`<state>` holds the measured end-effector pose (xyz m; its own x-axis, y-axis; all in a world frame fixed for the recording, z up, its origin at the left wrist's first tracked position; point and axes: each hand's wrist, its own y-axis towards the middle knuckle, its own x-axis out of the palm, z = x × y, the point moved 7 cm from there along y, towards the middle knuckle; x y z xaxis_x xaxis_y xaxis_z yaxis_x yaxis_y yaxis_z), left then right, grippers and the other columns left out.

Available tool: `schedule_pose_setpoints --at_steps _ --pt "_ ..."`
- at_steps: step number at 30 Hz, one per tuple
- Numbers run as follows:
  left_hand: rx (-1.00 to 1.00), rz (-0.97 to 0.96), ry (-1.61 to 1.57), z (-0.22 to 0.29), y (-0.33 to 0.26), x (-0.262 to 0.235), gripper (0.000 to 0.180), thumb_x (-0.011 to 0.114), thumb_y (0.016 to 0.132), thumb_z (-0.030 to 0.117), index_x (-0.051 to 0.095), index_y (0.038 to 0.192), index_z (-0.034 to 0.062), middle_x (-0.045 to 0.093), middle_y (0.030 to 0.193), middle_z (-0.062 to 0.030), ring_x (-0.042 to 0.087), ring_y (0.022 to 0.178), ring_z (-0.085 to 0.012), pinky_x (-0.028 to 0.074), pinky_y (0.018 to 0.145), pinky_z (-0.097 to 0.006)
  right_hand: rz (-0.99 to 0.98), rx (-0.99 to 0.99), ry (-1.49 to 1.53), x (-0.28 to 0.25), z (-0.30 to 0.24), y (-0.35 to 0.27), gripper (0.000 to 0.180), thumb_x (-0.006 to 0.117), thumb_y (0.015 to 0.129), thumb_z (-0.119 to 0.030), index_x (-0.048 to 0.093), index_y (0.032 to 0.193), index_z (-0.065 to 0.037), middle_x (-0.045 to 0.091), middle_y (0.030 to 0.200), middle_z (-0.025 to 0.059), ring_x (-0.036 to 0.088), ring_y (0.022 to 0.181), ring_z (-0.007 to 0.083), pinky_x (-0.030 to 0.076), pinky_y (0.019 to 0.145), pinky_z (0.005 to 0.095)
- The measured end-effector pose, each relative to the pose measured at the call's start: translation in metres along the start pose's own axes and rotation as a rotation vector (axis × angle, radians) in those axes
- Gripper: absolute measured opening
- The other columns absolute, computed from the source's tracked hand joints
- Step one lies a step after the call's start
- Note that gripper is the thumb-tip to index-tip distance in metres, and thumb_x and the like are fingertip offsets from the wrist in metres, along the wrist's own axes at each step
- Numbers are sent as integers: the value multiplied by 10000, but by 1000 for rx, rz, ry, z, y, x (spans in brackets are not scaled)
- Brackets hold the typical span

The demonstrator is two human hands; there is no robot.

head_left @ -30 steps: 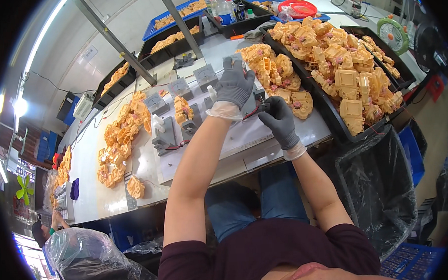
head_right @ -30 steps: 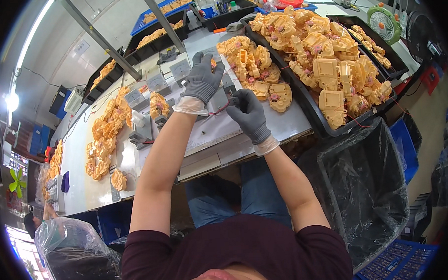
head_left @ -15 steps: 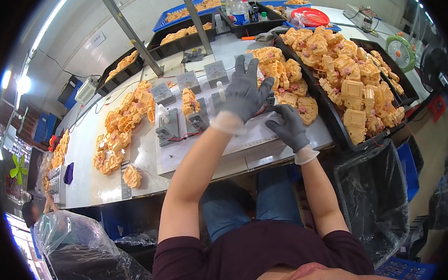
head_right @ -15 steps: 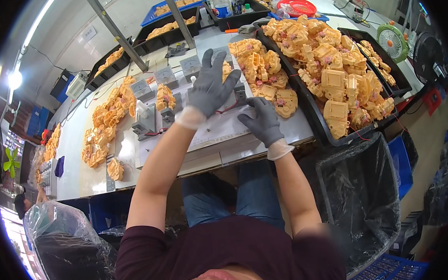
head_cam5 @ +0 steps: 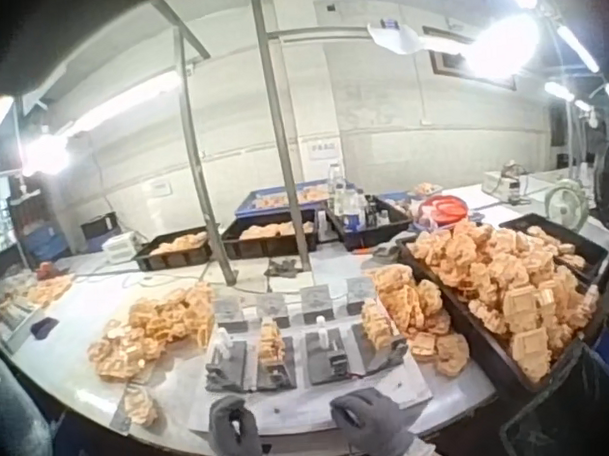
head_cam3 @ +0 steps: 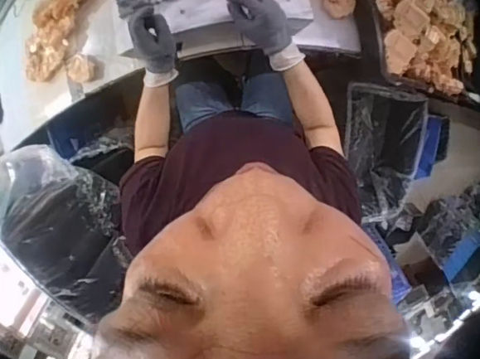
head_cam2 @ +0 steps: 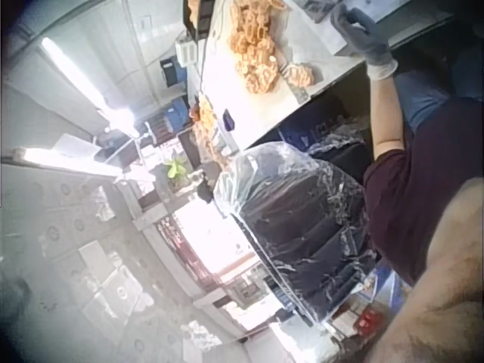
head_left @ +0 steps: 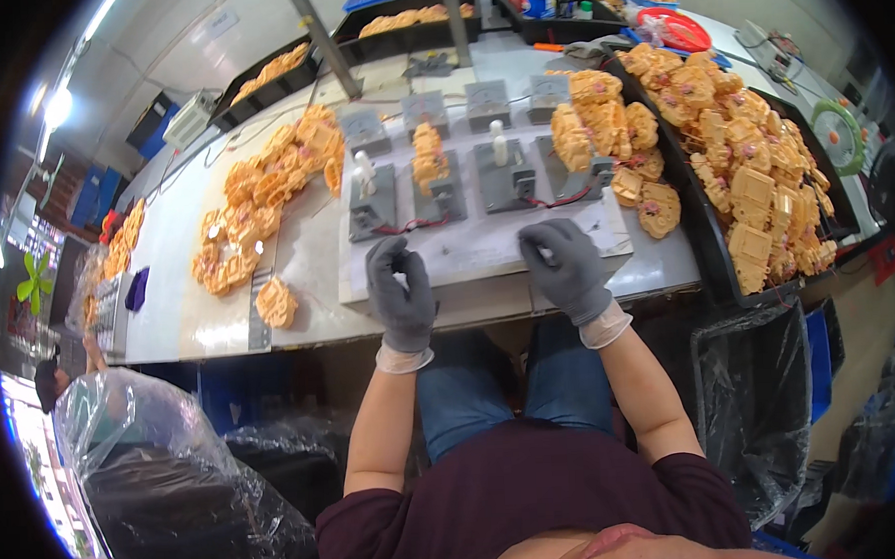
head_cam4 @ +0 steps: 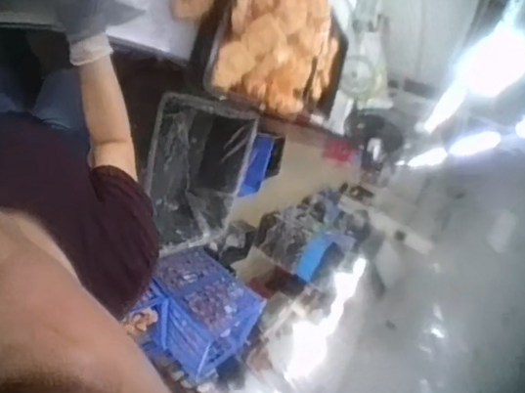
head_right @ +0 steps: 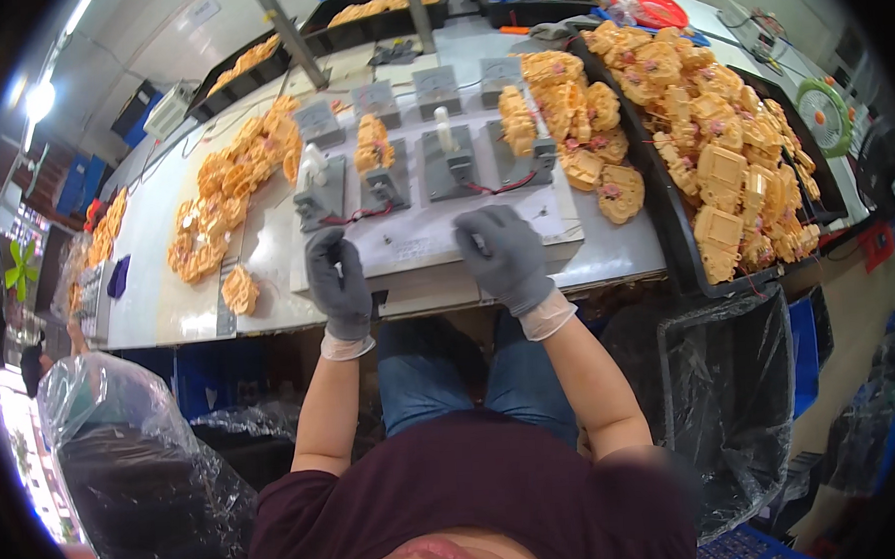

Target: The person assembles small electronic components by hand. They pick up yellow plastic housings and insert them into a metal jig, then connect red and black wires to the terminals. The person repeats this process for multiple units, occasionally discarding defective parts into a bin.

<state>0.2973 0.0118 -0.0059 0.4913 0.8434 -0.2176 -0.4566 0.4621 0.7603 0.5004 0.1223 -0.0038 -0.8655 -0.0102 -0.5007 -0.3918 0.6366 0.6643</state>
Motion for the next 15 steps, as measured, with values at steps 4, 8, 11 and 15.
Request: schedule_pose_setpoints --at_steps 4,8,11,15 --pt "181 -23 235 0 -9 2 257 588 773 -28 564 1021 36 612 944 -137 621 792 -290 503 669 -342 -170 -54 -11 59 -36 15 137 646 771 -189 648 885 -112 615 918 71 597 859 292 501 686 398" --pt "147 -43 227 1 -6 -1 263 599 781 -29 569 1033 39 615 950 -133 622 757 -280 504 641 -329 -317 -5 -74 91 -36 26 174 675 772 -225 677 899 -107 619 911 68 601 851 275 497 696 385" --pt "158 -54 210 0 -5 -3 268 607 768 -12 567 1027 47 613 937 -127 623 741 -292 504 605 -348 -310 -57 1 89 -38 27 172 684 768 -223 687 887 -100 619 877 73 601 832 269 493 687 372" --pt "197 -49 194 1 -4 -3 271 613 763 -1 564 1026 49 608 925 -122 621 727 -296 499 571 -357 -329 -67 54 89 -38 28 176 690 762 -204 689 899 -93 624 879 76 607 814 264 492 686 362"
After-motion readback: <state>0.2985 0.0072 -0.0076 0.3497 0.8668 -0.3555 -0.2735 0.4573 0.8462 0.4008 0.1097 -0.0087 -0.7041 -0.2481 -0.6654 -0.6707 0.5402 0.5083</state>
